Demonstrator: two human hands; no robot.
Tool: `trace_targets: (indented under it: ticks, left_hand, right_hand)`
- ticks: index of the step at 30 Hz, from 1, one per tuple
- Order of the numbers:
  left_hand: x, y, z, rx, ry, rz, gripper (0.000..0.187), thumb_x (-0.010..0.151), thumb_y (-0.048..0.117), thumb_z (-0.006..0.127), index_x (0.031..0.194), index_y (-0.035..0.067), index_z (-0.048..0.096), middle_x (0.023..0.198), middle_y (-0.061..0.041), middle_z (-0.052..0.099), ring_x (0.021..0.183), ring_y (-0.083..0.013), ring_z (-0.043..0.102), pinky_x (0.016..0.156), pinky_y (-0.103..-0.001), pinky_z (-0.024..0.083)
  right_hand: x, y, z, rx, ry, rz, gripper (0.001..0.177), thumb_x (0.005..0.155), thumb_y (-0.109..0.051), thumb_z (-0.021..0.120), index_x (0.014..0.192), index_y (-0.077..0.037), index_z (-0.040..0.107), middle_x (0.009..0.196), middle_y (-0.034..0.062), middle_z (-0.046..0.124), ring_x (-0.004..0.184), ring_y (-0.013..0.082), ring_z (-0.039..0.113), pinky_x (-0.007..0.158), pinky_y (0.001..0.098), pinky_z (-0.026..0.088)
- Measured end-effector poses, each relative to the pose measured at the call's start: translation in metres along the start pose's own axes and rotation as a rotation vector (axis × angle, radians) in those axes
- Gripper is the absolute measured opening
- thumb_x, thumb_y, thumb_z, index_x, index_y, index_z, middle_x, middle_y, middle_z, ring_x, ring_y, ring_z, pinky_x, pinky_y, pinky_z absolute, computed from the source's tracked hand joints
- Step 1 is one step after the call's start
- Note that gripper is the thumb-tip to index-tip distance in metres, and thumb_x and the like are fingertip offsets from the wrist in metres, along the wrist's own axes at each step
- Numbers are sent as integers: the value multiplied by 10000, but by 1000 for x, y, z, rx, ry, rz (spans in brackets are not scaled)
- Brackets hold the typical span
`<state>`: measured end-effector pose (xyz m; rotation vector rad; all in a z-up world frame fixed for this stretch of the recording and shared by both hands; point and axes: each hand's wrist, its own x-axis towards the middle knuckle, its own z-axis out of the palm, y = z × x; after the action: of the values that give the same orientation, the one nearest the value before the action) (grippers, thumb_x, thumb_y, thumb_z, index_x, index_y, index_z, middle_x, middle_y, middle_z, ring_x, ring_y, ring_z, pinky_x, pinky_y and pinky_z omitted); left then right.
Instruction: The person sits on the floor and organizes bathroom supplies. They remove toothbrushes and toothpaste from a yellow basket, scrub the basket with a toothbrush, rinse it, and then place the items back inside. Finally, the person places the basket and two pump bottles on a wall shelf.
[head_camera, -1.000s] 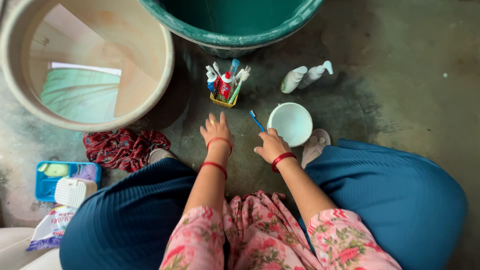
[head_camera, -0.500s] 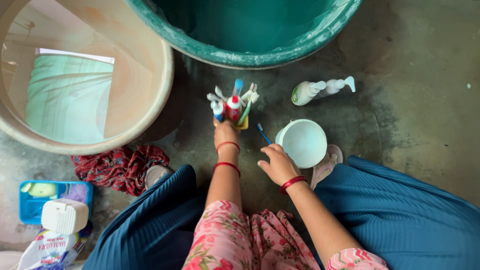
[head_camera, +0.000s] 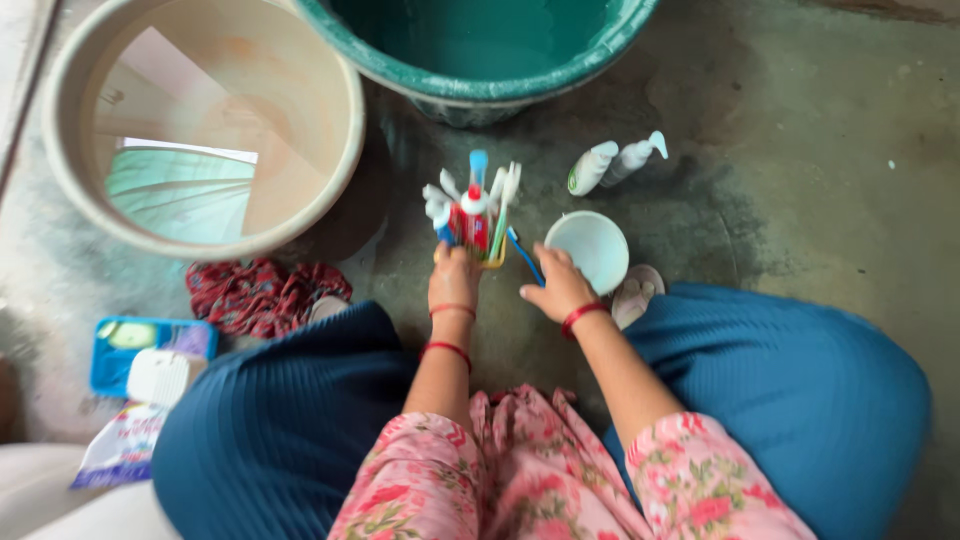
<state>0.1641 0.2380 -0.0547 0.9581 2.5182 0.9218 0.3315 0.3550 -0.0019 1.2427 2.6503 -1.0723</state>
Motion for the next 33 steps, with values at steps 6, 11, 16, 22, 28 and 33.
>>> trace_targets:
  ticks: [6, 11, 16, 22, 28, 33]
  left_hand:
    - [-6, 73, -96, -150, 81, 250, 245, 766, 229, 851, 878, 84, 689, 1310, -139, 631, 973, -373, 693, 804, -459, 575]
    - [-30, 145, -184, -149, 52, 474, 254, 772, 238, 857, 914, 96, 701, 1252, -147, 630, 1040, -368, 682, 819, -451, 576]
    - [-58, 177, -247, -150, 83, 703, 249, 832, 168, 799, 1075, 146, 748, 1311, -165, 618, 1109, -356, 668, 880, -411, 583]
    - [-58, 174, -245, -610, 18, 409, 897, 653, 325, 975, 1351, 57, 478, 1302, -153, 620, 1138, -268, 679, 906, -379, 606]
    - [-63, 159, -208, -1031, -560, 415, 1191, 571, 342, 980, 1503, 68, 292, 1369, -147, 553, 1291, -249, 555, 1037, -427, 544]
    - [-73, 142, -187, -690, -149, 506, 1095, 580, 286, 992, 1456, 31, 387, 1349, -168, 570, 1305, -284, 573, 1114, -409, 469]
  right_hand:
    - [0, -29, -42, 151, 150, -190, 1315, 674, -308, 952, 1621, -30, 83, 1572, 326, 332, 1459, 444, 364, 1177, 437, 349]
    - [-21, -79, -99, 425, 357, -570, 1452, 643, -225, 1009, 1631, -23, -36, 1638, 266, 278, 1519, 349, 307, 1210, 423, 315]
    - [-55, -114, -140, 635, 322, -624, 1203, 679, -136, 969, 1603, -80, 201, 1558, 132, 413, 1452, 239, 435, 1185, 397, 432]
    - [-81, -104, -161, 884, 168, -554, 1065, 724, -66, 889, 1583, -89, 259, 1488, 90, 486, 1413, 209, 496, 1178, 396, 461]
    - [-112, -98, -154, 901, -94, -489, 1203, 712, -81, 871, 1643, -126, 110, 1541, 50, 419, 1441, 181, 417, 1170, 379, 408]
    - [-101, -96, -153, 603, -92, -494, 1133, 671, -51, 885, 1604, -96, 244, 1515, 74, 478, 1412, 198, 456, 1145, 379, 417]
